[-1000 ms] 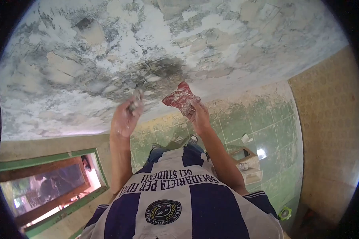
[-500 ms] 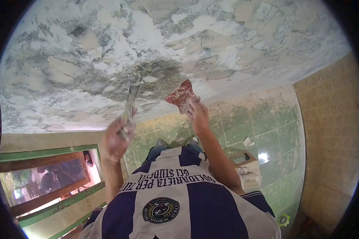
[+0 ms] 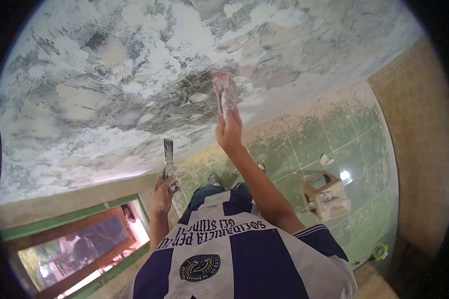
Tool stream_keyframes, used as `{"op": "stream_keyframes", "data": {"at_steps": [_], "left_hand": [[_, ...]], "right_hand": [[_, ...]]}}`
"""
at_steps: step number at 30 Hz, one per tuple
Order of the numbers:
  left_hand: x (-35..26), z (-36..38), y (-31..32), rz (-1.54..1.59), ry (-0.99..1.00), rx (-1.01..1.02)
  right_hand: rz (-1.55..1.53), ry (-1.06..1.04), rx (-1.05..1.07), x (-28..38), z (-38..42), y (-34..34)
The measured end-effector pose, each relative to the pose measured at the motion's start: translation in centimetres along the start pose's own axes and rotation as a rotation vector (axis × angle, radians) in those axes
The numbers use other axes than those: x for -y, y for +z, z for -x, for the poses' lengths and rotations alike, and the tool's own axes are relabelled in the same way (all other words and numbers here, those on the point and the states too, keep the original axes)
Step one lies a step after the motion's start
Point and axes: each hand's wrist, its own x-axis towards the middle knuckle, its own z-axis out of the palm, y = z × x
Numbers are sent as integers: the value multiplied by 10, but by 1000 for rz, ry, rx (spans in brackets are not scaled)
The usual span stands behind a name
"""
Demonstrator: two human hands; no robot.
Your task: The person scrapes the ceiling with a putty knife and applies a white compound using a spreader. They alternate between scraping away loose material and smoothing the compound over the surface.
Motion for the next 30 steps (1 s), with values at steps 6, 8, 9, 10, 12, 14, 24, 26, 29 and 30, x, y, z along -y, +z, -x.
{"op": "stream_keyframes", "data": {"at_steps": [6, 8, 9, 10, 12, 14, 24, 26, 29, 30], "left_hand": [[-14, -7, -78, -227, -22, 59], [-22, -9, -106, -267, -47, 103], [-24, -9, -116, -304, -63, 102], [-26, -8, -127, -341, -83, 99], [-23, -13, -151, -371, -112, 121], [-23, -17, -166, -386, -95, 168], [-29, -17, -163, -349, -92, 255], [-26, -18, -162, -345, -125, 287], [-25, -24, -157, -368, -108, 294], [-27, -28, -154, -380, -91, 292]], "right_hand": [[106, 11, -84, 9, 43, 124], [161, 47, -25, 18, 77, 148], [175, 57, -39, 15, 96, 154], [157, 88, 41, 14, 115, 156], [151, 132, 109, 14, 140, 148], [166, 81, -100, 21, 127, 121], [402, 86, -320, -15, 36, 126], [416, 72, -105, -17, 75, 119], [415, 116, 64, -23, 110, 91], [413, 119, 64, -26, 112, 79]]}}
